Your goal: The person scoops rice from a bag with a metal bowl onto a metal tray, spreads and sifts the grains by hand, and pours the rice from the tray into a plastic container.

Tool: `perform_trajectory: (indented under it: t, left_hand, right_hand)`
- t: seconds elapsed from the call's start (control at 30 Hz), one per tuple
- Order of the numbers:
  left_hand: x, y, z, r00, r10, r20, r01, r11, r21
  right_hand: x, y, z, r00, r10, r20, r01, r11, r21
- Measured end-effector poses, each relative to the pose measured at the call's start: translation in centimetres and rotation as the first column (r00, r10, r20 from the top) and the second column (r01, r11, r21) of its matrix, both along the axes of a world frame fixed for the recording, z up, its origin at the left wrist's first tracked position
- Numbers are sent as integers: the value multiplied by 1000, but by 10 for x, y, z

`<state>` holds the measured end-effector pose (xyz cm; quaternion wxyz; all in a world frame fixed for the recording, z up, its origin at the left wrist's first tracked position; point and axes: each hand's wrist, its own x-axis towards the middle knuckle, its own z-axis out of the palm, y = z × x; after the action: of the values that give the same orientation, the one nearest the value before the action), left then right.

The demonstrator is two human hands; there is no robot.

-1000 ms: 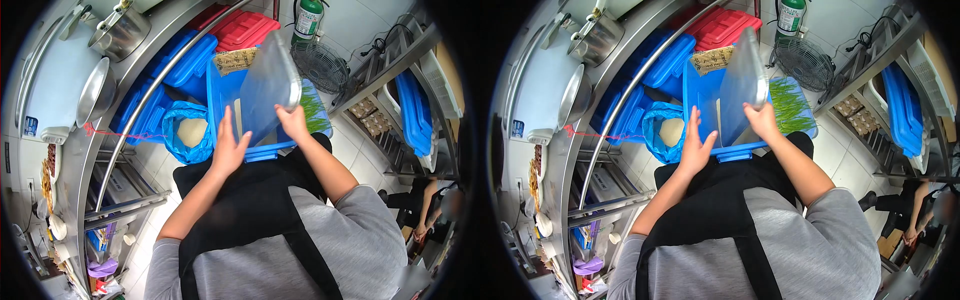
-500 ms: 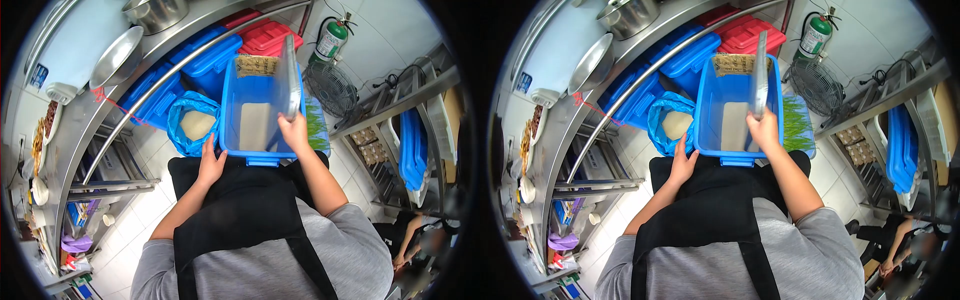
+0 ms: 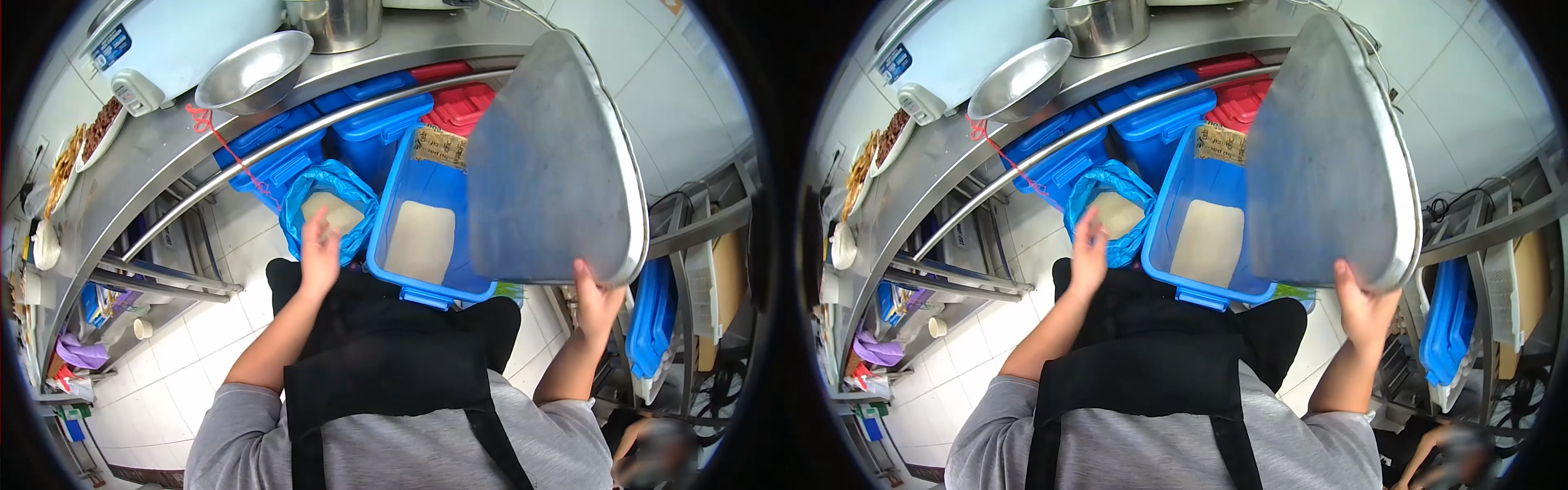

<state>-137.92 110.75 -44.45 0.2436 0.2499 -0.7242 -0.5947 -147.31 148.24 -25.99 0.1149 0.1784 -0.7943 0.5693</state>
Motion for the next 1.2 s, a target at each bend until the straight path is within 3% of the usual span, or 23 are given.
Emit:
perform_trajectory:
  t: [0.07, 0.13, 0.17, 0.2, 0.27, 0.33, 0.43, 0.5, 0.57, 0.6, 0.73, 0.8, 0.9, 0.97, 1.07, 1.1, 1.13, 1.2]
  left_hand:
    - [-16, -30, 24, 907, 173, -384, -187, 982, 0]
    - [-23, -50, 91, 754, 353, -553, -436, 900, -21]
    - [-24, -61, 119, 730, 406, -549, -461, 887, 43]
    - [-27, -74, 143, 703, 456, -545, -483, 869, 105]
    - [-36, -104, 173, 769, 456, -448, -507, 862, 6]
    - [-44, -121, 193, 839, 424, -341, -462, 886, -35]
    - [-46, -131, 209, 946, 247, -209, -219, 964, 148]
    - [-45, -133, 217, 968, 124, -216, -62, 961, 271]
    - [-47, -138, 218, 965, 127, -231, -42, 940, 339]
    - [-48, -140, 217, 962, 131, -238, -23, 912, 409]
    - [-24, -121, 213, 938, 75, -340, 78, 907, 414]
    - [-7, -107, 201, 944, 78, -320, 78, 891, 447]
    - [19, -88, 170, 959, -85, -270, 217, 834, 507]
    - [36, -64, 150, 982, -94, -163, 172, 797, 579]
    - [53, -64, 75, 987, -158, 8, 105, 695, 711]
    - [55, -67, 50, 989, -132, 66, 38, 657, 753]
    - [56, -71, 29, 988, -133, 73, 33, 657, 753]
    - [53, -82, -11, 959, -46, 279, -167, 704, 690]
  right_hand:
    - [9, -8, 14, 993, 100, -67, -97, 994, 57]
    - [13, -19, 11, 980, 146, -136, -139, 988, 60]
    - [16, -38, 19, 979, 162, -127, -157, 986, 52]
    - [9, -42, 13, 944, 247, -221, -207, 960, 189]
    - [16, -59, 26, 888, 431, -163, -367, 876, 314]
    - [24, -78, 48, 788, 529, -315, -385, 823, 417]
    - [38, -84, 81, 692, 711, -124, -569, 643, 512]
    - [44, -95, 95, 648, 761, -4, -588, 504, 633]
    - [36, -108, 79, 663, 748, 11, -542, 471, 696]
    - [29, -116, 63, 679, 734, 31, -499, 430, 752]
    - [-10, -158, -61, 775, 629, 56, -327, 323, 888]
    - [-19, -181, -111, 844, 524, 113, -290, 269, 918]
    - [-22, -217, -170, 887, 443, 131, -255, 233, 938]
    - [-21, -236, -194, 925, 379, -7, -100, 261, 960]
    - [-34, -248, -226, 892, 451, -8, -121, 256, 959]
    - [-45, -245, -230, 828, 533, 173, -409, 365, 836]
    - [-53, -238, -229, 828, 532, 179, -415, 366, 833]
    - [-71, -219, -225, 779, 621, 88, -525, 567, 635]
